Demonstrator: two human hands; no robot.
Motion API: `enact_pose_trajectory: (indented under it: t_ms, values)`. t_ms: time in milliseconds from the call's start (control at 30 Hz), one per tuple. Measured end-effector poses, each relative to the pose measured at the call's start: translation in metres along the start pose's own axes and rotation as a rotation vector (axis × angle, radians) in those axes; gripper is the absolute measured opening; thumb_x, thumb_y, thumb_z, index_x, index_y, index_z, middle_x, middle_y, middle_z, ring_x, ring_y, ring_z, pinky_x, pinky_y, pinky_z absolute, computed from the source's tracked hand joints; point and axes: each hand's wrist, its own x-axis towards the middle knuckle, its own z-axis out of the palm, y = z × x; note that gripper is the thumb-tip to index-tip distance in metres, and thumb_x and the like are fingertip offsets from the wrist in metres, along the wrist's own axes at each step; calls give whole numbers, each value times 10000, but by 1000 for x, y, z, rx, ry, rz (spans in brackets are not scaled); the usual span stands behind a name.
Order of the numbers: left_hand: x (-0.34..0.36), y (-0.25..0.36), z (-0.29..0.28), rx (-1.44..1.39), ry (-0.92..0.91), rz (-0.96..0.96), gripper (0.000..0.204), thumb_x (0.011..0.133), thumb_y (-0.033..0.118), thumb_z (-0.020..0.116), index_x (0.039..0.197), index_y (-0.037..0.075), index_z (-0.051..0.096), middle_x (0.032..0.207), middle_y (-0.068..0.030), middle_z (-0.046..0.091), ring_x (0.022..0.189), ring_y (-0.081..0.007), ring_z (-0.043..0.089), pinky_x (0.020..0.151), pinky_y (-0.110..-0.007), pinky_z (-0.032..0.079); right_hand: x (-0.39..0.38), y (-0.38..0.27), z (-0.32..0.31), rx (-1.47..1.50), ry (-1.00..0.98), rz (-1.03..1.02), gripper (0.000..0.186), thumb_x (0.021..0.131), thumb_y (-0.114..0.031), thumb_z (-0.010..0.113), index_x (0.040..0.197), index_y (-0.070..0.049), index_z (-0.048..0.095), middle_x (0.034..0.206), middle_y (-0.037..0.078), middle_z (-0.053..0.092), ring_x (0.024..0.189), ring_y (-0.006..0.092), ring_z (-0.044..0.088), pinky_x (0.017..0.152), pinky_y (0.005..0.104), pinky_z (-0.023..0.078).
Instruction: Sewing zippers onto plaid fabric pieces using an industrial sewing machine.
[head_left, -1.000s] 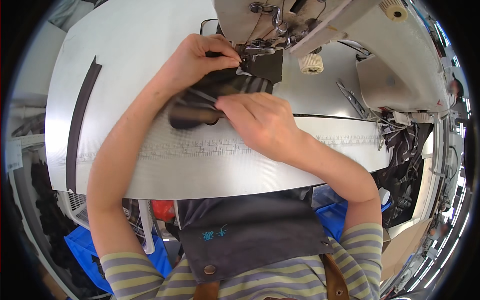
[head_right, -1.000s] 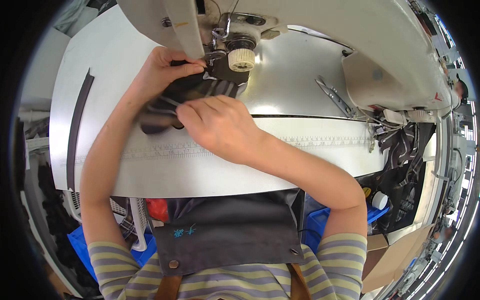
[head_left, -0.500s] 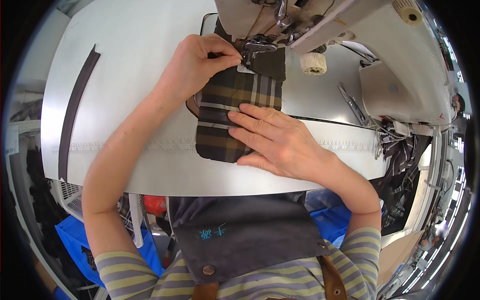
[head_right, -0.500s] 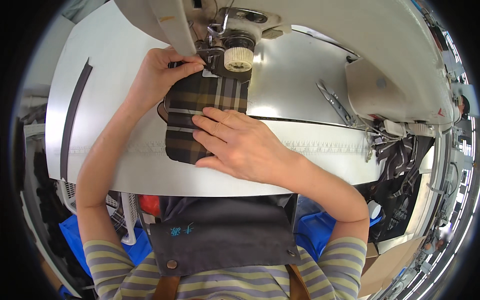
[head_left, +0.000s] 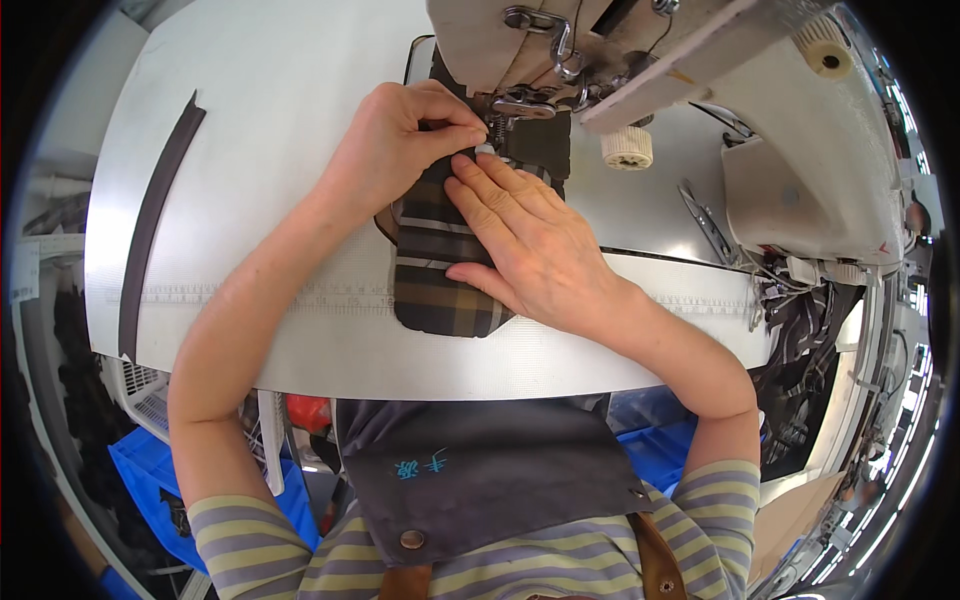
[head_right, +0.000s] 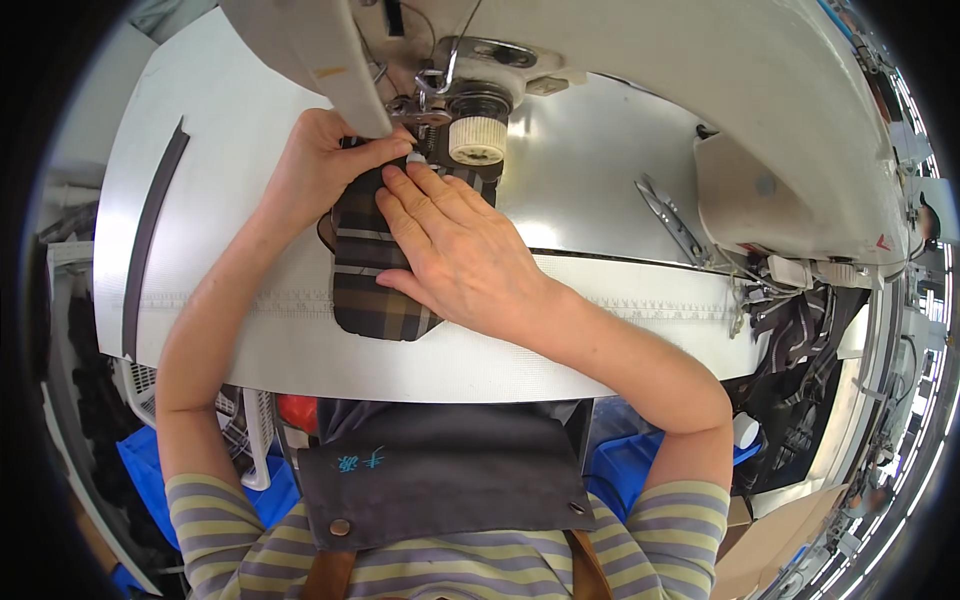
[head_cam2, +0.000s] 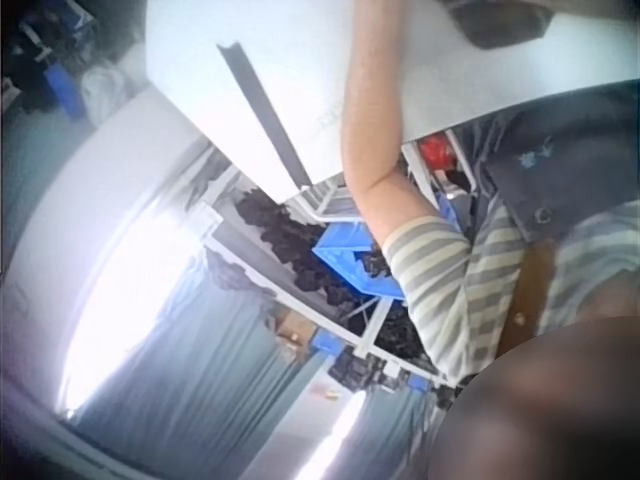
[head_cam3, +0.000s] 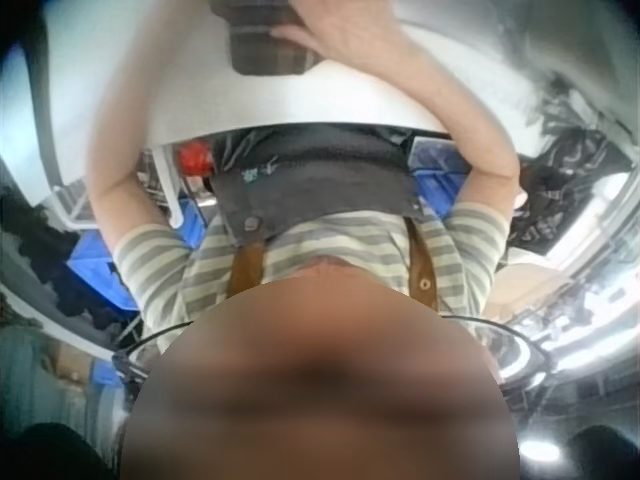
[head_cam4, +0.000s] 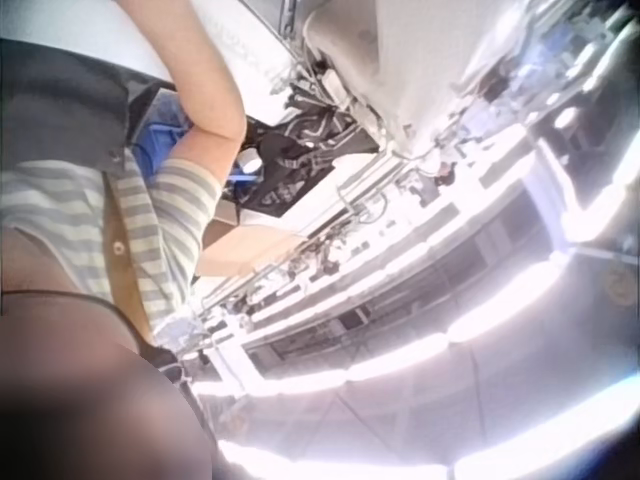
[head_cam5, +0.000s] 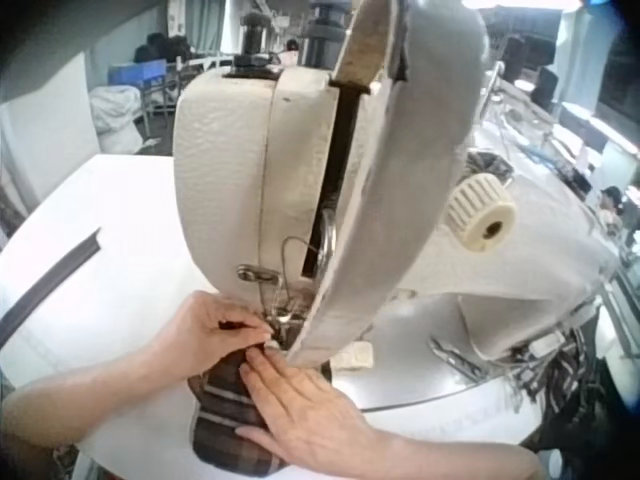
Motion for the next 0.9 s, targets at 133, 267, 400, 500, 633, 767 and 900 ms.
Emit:
enact_pose_trajectory:
  t_ms: [133, 267, 400, 500, 633, 767, 900]
  values:
    - [-1, 1, 0, 32, -3, -9, 114, 809, 65, 669, 879, -19, 705, 836, -61, 646, 731, -142, 600, 693, -271, 478, -1, 1, -1, 10, -49, 33, 679, 785, -357, 704, 1290, 40, 487, 1352, 187, 488, 1271, 350, 452, 1035, 453, 380]
    - [0, -17, 0, 221, 10, 335, 105, 794, 61, 669, 873, 9, 714, 866, -71, 657, 781, -207, 628, 714, -306, 505, -11, 11, 3, 108, 29, 5, 514, 792, -232, 690, 1226, 5, 554, 1277, 160, 539, 1203, 328, 495, 977, 413, 426]
    - [0, -20, 0, 396, 33, 552, 112, 774, 66, 673, 872, 41, 721, 887, -68, 666, 820, -248, 631, 724, -335, 520, -3, 38, -3, -28, 167, 28, 428, 732, -51, 648, 1160, -56, 628, 1103, 90, 628, 1038, 293, 551, 894, 384, 449]
    - [-3, -19, -1, 455, 26, 570, 112, 770, 59, 670, 871, 50, 718, 890, -61, 671, 821, -249, 635, 719, -337, 522, -6, 43, -4, -73, 74, 74, 467, 707, -14, 634, 1169, -84, 641, 1031, 62, 648, 966, 275, 553, 861, 368, 454]
    - [-3, -18, -3, 518, 29, 634, 109, 771, 60, 670, 869, 56, 717, 894, -52, 674, 814, -246, 638, 709, -337, 525, -7, 45, -4, -61, 71, 70, 489, 703, -2, 633, 1182, -100, 643, 1042, 54, 653, 963, 266, 557, 851, 361, 460]
    - [-2, -18, -3, 486, 19, 607, 110, 767, 55, 671, 867, 62, 716, 897, -48, 676, 808, -245, 638, 706, -337, 527, -7, 47, -1, -56, 113, 59, 486, 698, 5, 635, 1171, -101, 648, 1025, 48, 661, 956, 263, 560, 842, 354, 465]
    - [-2, -19, -4, 422, 7, 586, 118, 768, 47, 665, 872, 64, 719, 895, -42, 678, 814, -244, 637, 713, -336, 527, -5, 47, -1, -74, 137, 76, 471, 695, 6, 638, 1153, -103, 657, 1008, 46, 666, 940, 261, 563, 829, 356, 469]
